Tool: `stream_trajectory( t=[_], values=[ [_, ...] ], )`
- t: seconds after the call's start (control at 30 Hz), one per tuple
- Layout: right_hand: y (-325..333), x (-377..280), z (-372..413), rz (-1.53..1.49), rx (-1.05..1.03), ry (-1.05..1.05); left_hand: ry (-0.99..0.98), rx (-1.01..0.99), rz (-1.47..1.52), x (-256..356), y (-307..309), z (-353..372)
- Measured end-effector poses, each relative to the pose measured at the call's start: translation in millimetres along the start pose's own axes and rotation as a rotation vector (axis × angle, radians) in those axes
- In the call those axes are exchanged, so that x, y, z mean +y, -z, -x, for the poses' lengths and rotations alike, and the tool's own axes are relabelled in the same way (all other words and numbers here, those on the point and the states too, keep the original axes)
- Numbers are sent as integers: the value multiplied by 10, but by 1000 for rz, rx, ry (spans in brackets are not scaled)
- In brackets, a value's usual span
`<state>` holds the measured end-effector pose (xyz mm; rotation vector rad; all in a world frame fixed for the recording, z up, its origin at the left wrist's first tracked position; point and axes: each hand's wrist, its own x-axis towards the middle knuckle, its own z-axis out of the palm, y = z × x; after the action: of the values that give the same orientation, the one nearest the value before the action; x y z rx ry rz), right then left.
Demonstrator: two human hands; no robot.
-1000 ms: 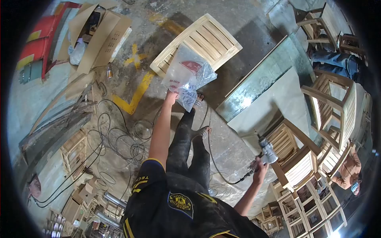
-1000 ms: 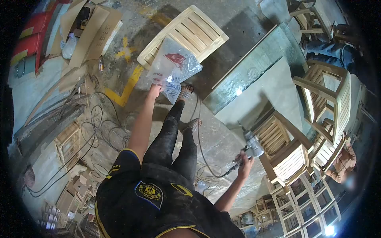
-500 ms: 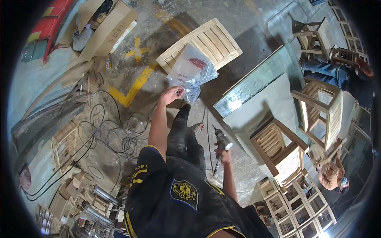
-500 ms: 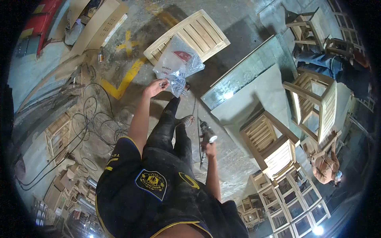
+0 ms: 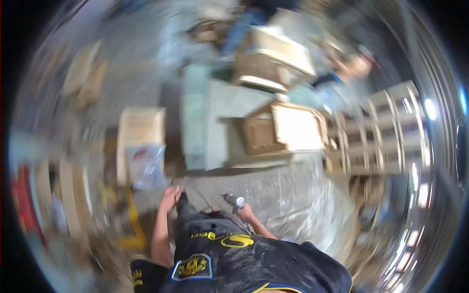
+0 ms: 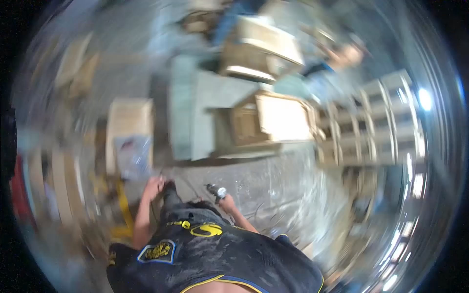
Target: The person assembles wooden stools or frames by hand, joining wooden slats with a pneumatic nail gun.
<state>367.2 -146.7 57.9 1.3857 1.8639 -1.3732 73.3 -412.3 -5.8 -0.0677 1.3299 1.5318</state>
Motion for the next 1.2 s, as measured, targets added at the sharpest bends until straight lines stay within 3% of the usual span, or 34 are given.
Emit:
stream_trajectory(
  t=[0.03,0.07,0.1,0.17,0.27,0.3,0.5,0.6,0.67,0.7,0.77,0.8,0.83,0.93,1.0,1.07,1.13,1.17,1.2],
  values=[
    [54,-186,255,-111,101,33,-9,-73,-128,-128,-229,-203],
    [35,129,141,-173,165,84,27,-173,-190,-175,-537,-369],
    [5,335,73,-215,282,294,38,-253,-266,-201,-906,-498],
    [148,362,343,-433,282,252,276,-317,-304,-427,-1526,-871],
    [380,618,656,-346,355,376,271,-346,-647,-655,-2556,-1016],
    [365,757,682,-333,490,462,263,-360,-668,-787,-2816,-1015],
    [761,1320,1424,-450,615,389,448,-272,-679,-1349,-3976,-968],
    [847,1643,1628,-531,682,388,480,-492,-748,-1429,-4361,-838],
    [791,1901,1476,-545,768,427,394,-798,-820,-1198,-4729,-445],
    [819,2023,1438,-543,818,440,518,-747,-945,-1396,-4827,-742],
    [1003,2139,1674,-581,831,361,491,-873,-948,-1496,-5031,-709],
    [1095,2215,1703,-607,784,319,457,-946,-1083,-1794,-5040,-1127],
    [1194,2288,1725,-625,725,283,583,-879,-1029,-1895,-5115,-1193],
    [1606,2479,1691,-631,781,308,583,-941,-1226,-1878,-5604,-1307],
    [1962,2646,1363,-485,800,306,622,-961,-1230,-1811,-6085,-1333],
    [2232,2973,752,-359,966,376,679,-950,-1168,-1671,-6612,-1235],
    [2764,2961,914,-532,923,425,749,-895,-1057,-1472,-7215,-1034],
    [2986,3051,906,-429,891,281,771,-865,-1010,-1479,-7437,-1065],
    [3238,3081,921,-458,902,308,671,-876,-926,-1906,-7478,-1803]
  ],
)
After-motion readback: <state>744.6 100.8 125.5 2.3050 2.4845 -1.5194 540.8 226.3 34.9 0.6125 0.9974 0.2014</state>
